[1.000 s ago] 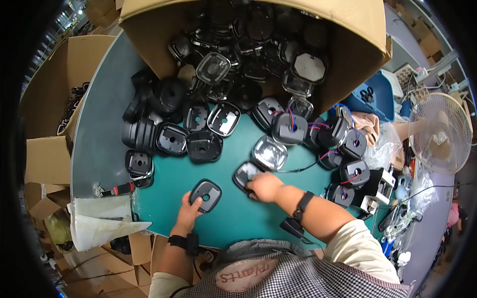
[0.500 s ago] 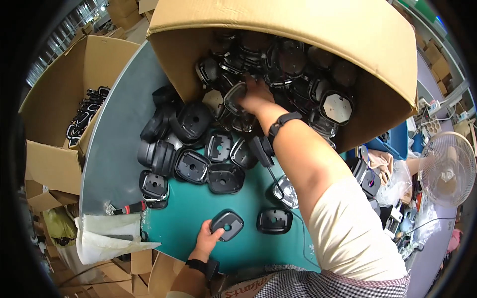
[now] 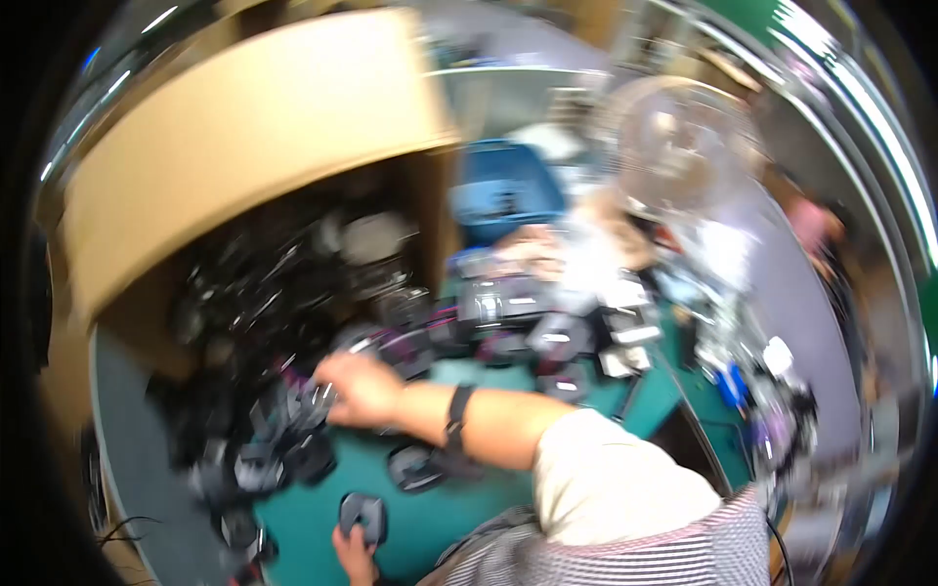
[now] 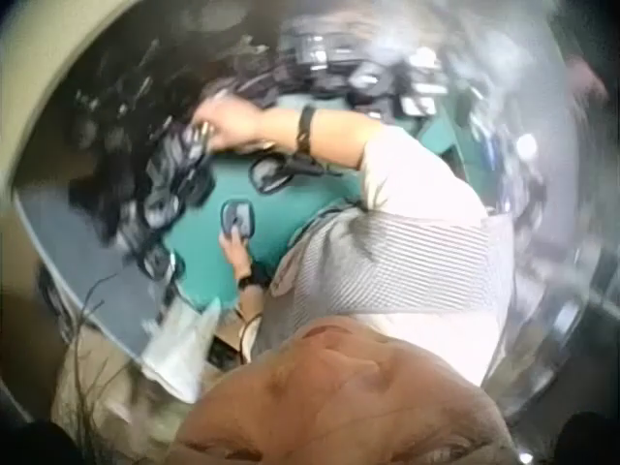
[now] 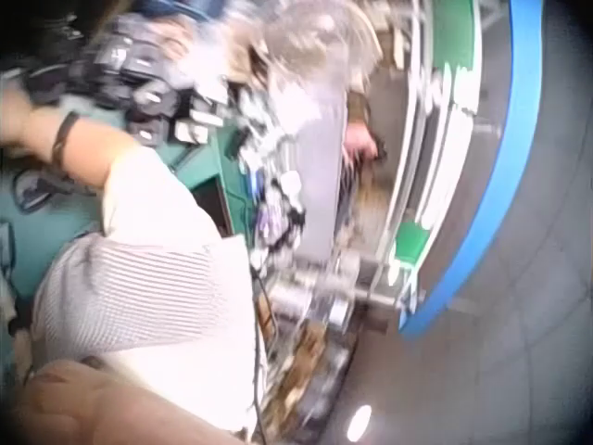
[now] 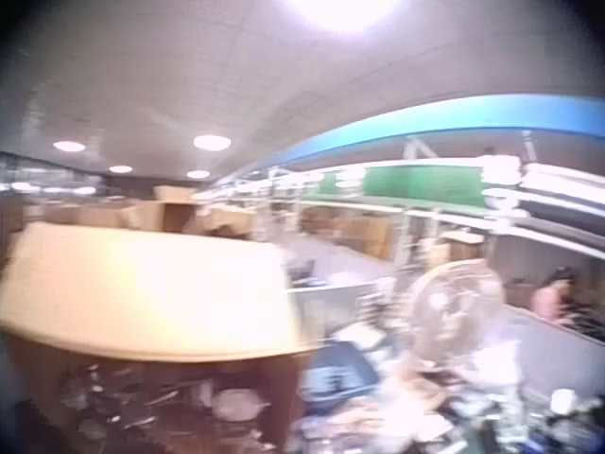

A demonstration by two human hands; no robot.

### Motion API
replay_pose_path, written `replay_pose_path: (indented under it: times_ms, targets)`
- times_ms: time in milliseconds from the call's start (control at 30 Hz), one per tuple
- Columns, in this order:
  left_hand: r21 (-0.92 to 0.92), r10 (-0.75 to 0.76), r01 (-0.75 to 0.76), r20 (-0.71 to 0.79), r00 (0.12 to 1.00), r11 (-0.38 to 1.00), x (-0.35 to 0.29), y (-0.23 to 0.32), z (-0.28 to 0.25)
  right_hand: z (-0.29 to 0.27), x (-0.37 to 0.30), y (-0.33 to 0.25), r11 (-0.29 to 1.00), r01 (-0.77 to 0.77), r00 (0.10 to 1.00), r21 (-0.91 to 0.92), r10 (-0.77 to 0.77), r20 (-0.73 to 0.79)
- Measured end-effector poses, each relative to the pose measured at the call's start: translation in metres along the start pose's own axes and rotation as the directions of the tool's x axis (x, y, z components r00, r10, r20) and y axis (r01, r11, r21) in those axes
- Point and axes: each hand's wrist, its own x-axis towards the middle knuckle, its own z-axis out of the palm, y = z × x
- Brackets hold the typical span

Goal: The recorder is assembling electronic components by snapping together plastic housings with internal wiring.

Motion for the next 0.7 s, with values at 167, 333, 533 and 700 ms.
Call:
replay_pose_path:
  times_ms: [167, 333, 533, 700]
  targets:
    - [0.197, -0.096, 0.069, 0.134, 0.986, 0.978, -0.053, 0.053, 0.009, -0.040, -0.156, 0.013, 0.966, -0.239, 0.965, 0.100, 0.247, -0.087]
    - [0.193, 0.066, -0.210, 0.565, 0.823, 0.959, -0.043, 0.075, 0.119, -0.092, -0.295, -0.003, 0.953, -0.284, 0.934, -0.109, 0.249, -0.256]
    - [0.136, 0.099, -0.316, 0.773, 0.626, 0.939, -0.073, 0.095, 0.207, -0.138, -0.360, -0.053, 0.958, -0.284, 0.829, -0.046, 0.221, -0.513]
    - [0.046, 0.124, -0.323, 0.865, 0.487, 0.945, -0.116, 0.089, 0.285, -0.175, -0.403, -0.066, 0.926, -0.288, 0.713, 0.245, 0.378, -0.590]
